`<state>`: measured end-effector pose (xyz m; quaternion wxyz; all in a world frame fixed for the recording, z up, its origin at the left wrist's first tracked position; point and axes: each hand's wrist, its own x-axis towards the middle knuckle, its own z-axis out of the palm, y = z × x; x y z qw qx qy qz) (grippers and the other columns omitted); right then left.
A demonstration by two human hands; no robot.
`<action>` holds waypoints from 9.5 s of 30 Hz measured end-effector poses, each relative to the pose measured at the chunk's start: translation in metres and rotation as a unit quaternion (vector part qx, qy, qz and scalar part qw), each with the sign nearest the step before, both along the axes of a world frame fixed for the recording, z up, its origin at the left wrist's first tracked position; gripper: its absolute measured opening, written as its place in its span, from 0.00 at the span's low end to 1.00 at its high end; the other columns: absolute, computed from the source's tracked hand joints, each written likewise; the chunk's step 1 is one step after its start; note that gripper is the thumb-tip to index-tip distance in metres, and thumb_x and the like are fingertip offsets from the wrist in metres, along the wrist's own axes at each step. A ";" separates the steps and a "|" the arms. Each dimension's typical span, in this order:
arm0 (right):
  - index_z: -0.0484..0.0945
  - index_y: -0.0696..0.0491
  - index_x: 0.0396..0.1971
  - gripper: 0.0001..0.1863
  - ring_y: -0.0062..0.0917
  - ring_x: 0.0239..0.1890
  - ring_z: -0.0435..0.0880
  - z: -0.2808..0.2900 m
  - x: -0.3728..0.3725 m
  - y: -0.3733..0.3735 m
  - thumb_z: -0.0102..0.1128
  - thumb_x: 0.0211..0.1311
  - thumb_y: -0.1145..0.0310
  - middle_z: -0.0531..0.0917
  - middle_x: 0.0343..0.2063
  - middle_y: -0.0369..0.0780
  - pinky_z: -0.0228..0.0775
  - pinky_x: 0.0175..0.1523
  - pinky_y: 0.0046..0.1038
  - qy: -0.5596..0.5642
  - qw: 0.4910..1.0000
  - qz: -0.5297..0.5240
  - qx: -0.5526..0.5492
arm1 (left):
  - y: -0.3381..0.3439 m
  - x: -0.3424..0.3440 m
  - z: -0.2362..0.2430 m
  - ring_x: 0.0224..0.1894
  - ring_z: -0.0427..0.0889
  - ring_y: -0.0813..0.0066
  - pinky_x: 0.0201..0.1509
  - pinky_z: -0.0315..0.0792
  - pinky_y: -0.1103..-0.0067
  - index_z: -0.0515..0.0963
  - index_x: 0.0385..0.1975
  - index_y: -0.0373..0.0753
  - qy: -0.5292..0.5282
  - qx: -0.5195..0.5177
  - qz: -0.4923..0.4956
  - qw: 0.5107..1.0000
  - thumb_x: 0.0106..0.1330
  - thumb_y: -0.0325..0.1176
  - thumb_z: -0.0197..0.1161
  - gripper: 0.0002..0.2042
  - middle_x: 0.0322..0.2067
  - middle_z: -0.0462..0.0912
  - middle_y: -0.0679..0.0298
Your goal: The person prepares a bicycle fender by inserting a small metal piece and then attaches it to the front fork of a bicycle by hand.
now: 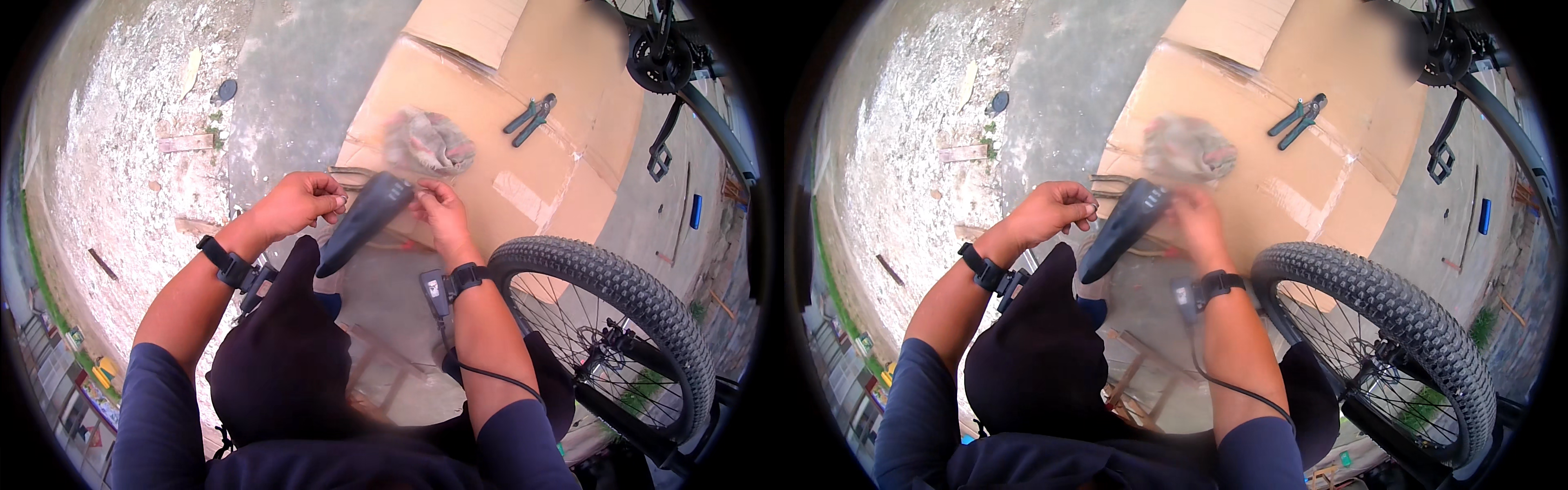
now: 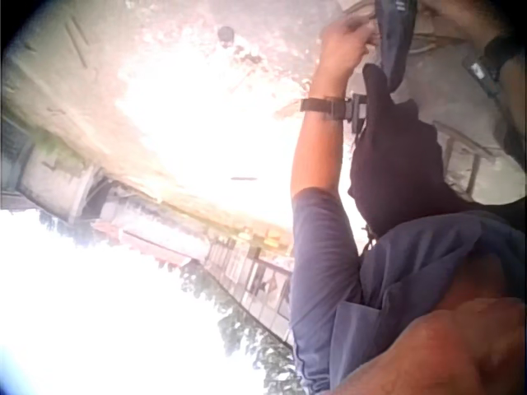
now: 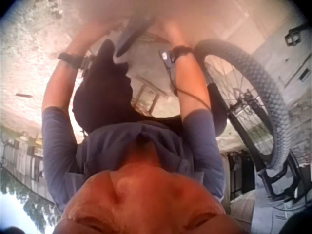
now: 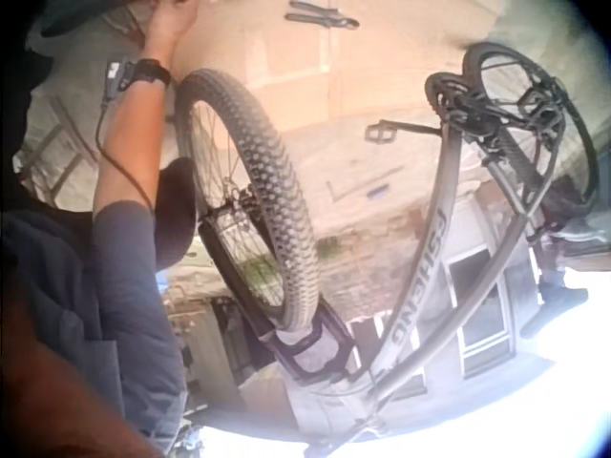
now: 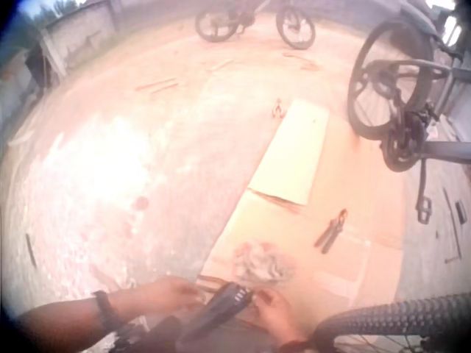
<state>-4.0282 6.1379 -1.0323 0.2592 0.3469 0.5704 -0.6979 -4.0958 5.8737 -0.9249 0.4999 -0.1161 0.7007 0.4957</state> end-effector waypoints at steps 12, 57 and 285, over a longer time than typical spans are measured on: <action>0.83 0.54 0.38 0.11 0.40 0.37 0.83 0.017 -0.003 -0.010 0.64 0.57 0.66 0.81 0.36 0.45 0.75 0.43 0.37 0.255 0.840 0.257 0.403 | 0.022 -0.006 0.000 0.35 0.84 0.79 0.31 0.71 0.83 0.78 0.40 0.37 0.014 0.006 -0.031 0.999 0.67 0.33 0.60 0.08 0.35 0.85 0.66; 0.81 0.59 0.38 0.14 0.33 0.30 0.86 0.454 0.333 0.157 0.62 0.58 0.64 0.86 0.27 0.47 0.76 0.39 0.32 0.390 0.792 -0.197 0.426 | 0.187 0.313 0.340 0.19 0.60 0.84 0.18 0.54 0.86 0.67 0.23 0.43 0.077 0.464 0.158 0.868 0.73 0.44 0.59 0.17 0.20 0.64 0.72; 0.70 0.60 0.54 0.15 0.43 0.57 0.80 0.491 0.347 0.171 0.53 0.71 0.72 0.76 0.55 0.55 0.79 0.55 0.35 0.367 0.869 -0.320 0.091 | 0.265 0.238 0.322 0.57 0.80 0.59 0.58 0.76 0.72 0.69 0.53 0.34 -0.053 0.482 0.042 0.874 0.69 0.22 0.53 0.14 0.53 0.78 0.48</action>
